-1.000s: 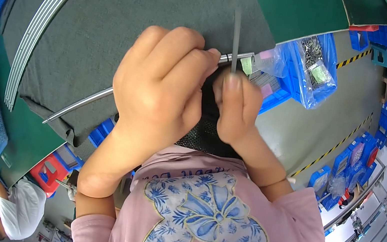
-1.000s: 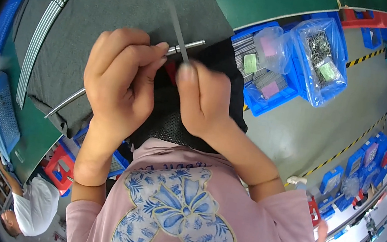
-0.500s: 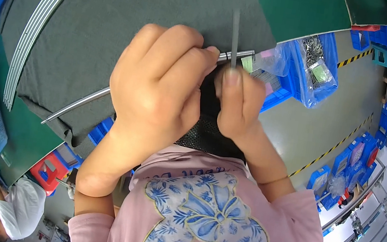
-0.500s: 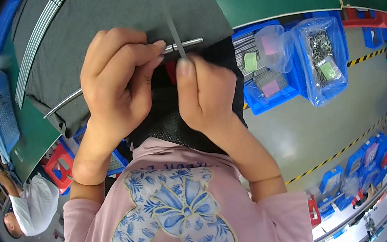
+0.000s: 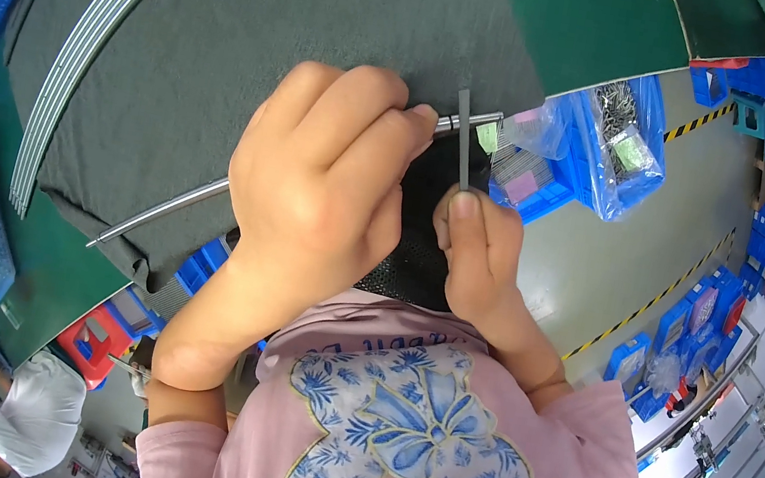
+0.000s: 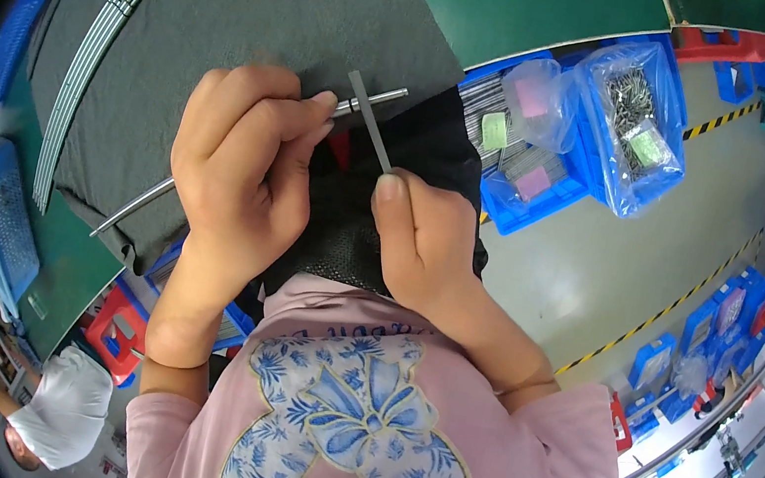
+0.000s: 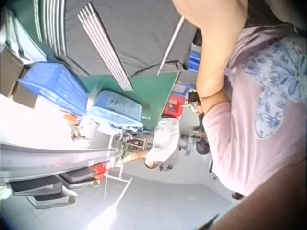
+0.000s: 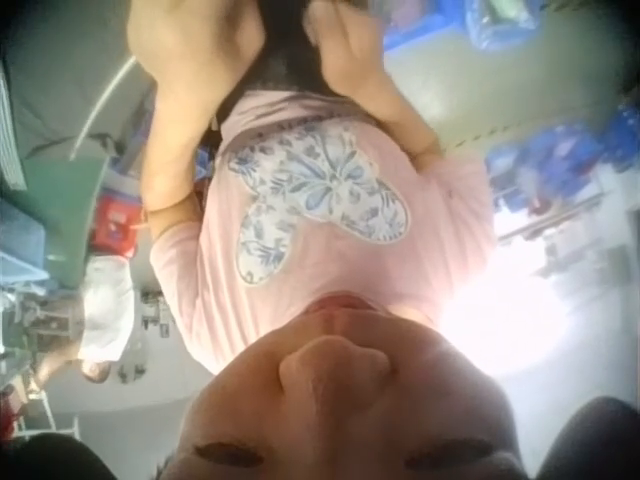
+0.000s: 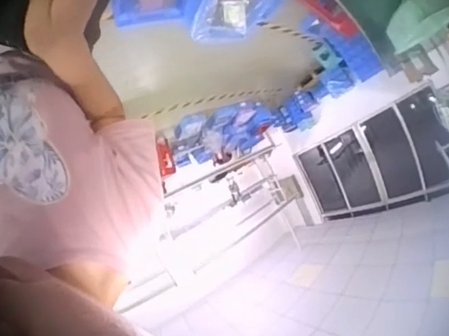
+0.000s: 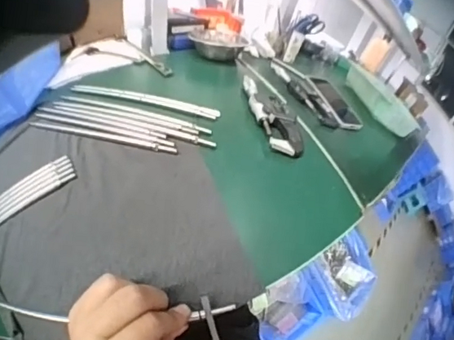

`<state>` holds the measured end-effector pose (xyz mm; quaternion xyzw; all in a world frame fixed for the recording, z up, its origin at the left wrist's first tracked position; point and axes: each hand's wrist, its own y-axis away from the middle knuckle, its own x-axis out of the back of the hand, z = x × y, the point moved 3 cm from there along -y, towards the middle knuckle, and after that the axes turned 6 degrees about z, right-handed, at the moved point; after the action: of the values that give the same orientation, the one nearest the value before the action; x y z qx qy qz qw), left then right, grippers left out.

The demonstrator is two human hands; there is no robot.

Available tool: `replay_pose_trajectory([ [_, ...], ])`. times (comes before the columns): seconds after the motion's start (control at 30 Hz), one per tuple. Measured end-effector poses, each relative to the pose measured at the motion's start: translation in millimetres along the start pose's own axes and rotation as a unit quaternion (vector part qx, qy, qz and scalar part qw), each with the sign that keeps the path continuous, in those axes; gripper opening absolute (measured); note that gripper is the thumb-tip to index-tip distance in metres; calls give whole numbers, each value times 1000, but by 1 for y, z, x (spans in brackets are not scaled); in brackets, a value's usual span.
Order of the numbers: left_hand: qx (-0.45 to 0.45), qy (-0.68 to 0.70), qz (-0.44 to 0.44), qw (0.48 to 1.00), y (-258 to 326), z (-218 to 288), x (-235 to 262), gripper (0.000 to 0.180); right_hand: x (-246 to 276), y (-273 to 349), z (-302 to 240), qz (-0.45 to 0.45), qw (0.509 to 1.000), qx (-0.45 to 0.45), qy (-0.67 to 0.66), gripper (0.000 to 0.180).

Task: Filing and smoothing the ends of thin metal rods at a manufacturing workbench.

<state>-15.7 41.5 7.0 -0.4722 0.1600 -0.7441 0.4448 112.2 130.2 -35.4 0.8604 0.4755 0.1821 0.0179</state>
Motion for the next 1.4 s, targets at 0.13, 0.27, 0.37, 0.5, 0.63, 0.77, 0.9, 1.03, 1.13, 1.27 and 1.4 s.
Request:
replay_pose_trajectory([
  [0.13,-1,-4,-13,1000,0,3,4,21,2,-33,-40,-2,998,59,32,28],
  [0.27,8,10,-5,1000,1,4,2,18,-6,-9,-7,23,997,61,37,29],
  [0.37,29,26,-10,999,1,4,2,17,-5,-7,-7,27,997,67,22,28],
  [0.5,1,-1,-22,1000,2,2,4,19,-7,-29,-26,22,997,68,0,26],
  [0.63,9,-2,-23,1000,2,5,3,20,-2,5,-7,0,1000,8,13,26],
  [0.77,0,-14,-5,1000,0,2,5,19,5,-25,-39,-26,999,22,30,27],
  [0.9,8,-7,-5,1000,1,4,2,19,12,0,-28,-34,999,-10,16,27],
  [1.03,4,-10,-22,1000,0,3,4,18,9,-20,-37,-42,999,-4,7,28],
  [1.13,0,-17,-13,1000,-1,2,3,18,0,-14,-23,-23,1000,-7,-14,29],
  [1.27,10,0,-17,1000,-1,2,3,17,-3,-2,-9,6,999,50,12,27],
  [1.4,3,3,-20,1000,-1,1,4,18,-9,-23,-20,30,997,61,-39,25],
])
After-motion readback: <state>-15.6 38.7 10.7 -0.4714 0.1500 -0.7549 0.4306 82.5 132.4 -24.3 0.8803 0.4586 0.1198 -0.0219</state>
